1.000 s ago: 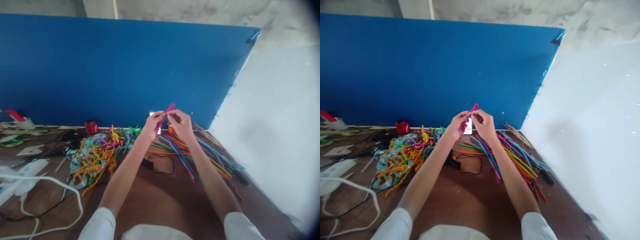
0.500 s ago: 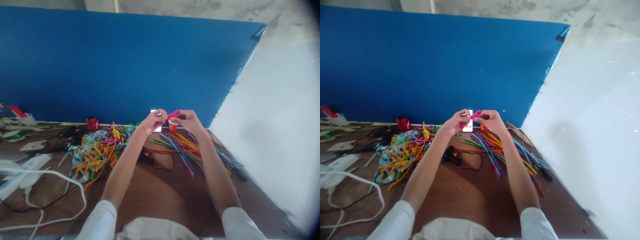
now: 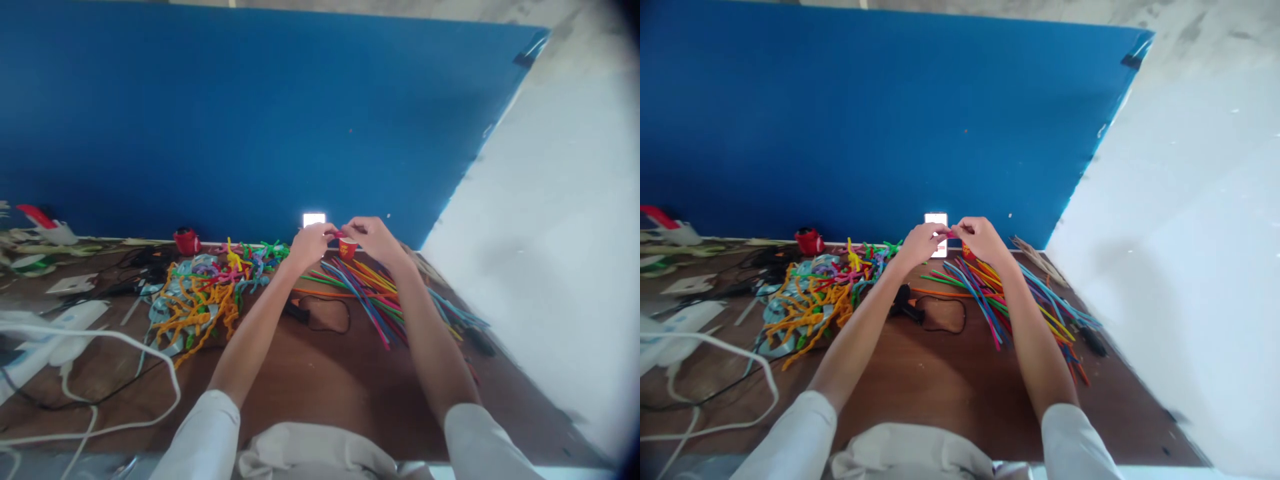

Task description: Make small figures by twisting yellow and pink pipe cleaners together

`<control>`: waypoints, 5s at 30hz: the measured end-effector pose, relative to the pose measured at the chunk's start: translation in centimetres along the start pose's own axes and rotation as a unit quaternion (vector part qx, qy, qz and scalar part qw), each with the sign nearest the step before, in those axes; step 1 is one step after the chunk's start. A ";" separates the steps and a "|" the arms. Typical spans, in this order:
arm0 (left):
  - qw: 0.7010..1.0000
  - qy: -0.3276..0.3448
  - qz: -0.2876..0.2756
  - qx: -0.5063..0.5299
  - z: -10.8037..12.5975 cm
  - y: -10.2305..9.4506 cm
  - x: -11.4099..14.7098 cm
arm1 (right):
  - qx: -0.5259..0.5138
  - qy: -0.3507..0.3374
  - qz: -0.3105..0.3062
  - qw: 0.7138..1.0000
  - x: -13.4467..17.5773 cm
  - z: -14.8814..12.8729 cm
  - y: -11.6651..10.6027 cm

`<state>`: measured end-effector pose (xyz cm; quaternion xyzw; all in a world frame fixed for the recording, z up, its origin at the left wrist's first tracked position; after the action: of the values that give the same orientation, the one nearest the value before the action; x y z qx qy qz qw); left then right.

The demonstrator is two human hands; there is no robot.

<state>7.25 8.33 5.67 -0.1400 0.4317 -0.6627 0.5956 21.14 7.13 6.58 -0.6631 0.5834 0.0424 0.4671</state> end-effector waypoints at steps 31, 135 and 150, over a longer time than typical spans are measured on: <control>0.985 0.101 -0.102 0.094 2.2 1.3 0.9 | -0.070 0.059 -0.035 0.995 0.4 2.7 -0.7; 0.946 0.070 -0.289 0.131 2.8 0.8 2.8 | -0.066 -0.008 -0.225 0.972 1.5 -0.9 0.7; 0.958 0.082 -0.271 -0.034 1.5 3.0 2.2 | 0.190 0.016 -0.119 0.975 1.1 -1.6 0.2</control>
<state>9.78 5.96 3.62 -0.2170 0.4473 -0.7934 0.3511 20.56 5.29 6.75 -0.6275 0.5052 -0.1353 0.5768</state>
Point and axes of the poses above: each hand's wrist, its own x-axis away from the middle knuckle, its own y-axis out of the palm, z = x × y, the point moved 8 cm from there along -x, towards the middle knuckle, and after that the axes turned 11 degrees about -y, right-handed, at the moved point
